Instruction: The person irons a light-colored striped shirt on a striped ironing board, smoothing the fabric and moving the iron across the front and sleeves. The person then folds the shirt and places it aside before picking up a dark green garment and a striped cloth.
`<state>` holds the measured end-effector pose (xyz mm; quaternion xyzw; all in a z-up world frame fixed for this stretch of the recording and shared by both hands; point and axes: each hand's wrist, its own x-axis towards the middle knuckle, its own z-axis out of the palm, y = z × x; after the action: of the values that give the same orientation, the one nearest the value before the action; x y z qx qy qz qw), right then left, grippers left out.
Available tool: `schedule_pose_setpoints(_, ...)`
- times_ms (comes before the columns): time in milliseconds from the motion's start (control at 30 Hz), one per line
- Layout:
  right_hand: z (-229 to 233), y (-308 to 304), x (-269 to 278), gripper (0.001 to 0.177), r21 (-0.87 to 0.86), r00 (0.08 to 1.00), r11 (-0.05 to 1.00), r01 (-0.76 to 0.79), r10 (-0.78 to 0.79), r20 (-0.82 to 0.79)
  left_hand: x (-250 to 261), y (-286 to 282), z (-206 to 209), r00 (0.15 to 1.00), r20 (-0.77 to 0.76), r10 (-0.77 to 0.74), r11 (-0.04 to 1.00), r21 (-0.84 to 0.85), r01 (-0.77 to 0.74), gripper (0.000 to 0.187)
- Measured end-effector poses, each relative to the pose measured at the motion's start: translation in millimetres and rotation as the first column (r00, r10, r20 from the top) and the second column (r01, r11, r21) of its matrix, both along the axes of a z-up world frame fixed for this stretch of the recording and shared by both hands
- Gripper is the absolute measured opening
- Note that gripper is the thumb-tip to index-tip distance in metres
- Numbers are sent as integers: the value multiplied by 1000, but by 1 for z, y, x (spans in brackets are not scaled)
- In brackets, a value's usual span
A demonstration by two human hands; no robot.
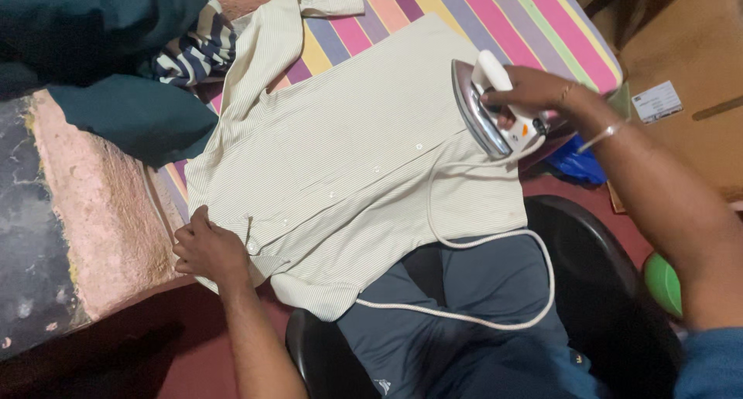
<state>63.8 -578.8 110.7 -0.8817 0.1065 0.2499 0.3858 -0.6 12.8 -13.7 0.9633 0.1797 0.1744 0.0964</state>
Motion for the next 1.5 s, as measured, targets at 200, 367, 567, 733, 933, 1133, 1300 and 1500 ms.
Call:
schedule_pose_setpoints(200,-5,7,-1,42,3,991,994,113,-113,77,-1,1,0,998,-58,-1,999,-38,-1,36)
schedule_pose_setpoints(367,-28,-2,47,39,-165,990,985,43,-20,137,-3,3,2,997,-81,-18,999,-44,15,38)
schedule_pose_setpoints(567,-49,1,106,31,-84,965,996,41,-18,261,-5,0,7,997,-69,-23,998,-58,19,39)
schedule_pose_setpoints(733,-59,7,142,25,77,954,980,185,-198,226,-9,-3,1,998,-67,-4,1000,-31,2,39)
schedule_pose_setpoints(933,-71,12,165,34,124,911,964,234,-262,317,-1,-7,8,999,-22,28,999,-41,-29,41)
schedule_pose_setpoints(1133,-89,-7,164,30,-97,951,995,-16,45,307,4,-5,-3,995,-72,64,998,-21,-65,42)
schedule_pose_setpoints(1300,-78,-9,128,35,-105,964,994,-14,41,261,6,-17,20,949,-307,70,992,-78,-99,70)
schedule_pose_setpoints(1500,-73,-2,98,40,-205,968,978,38,14,249,-30,-109,18,893,-202,-401,916,-92,391,73)
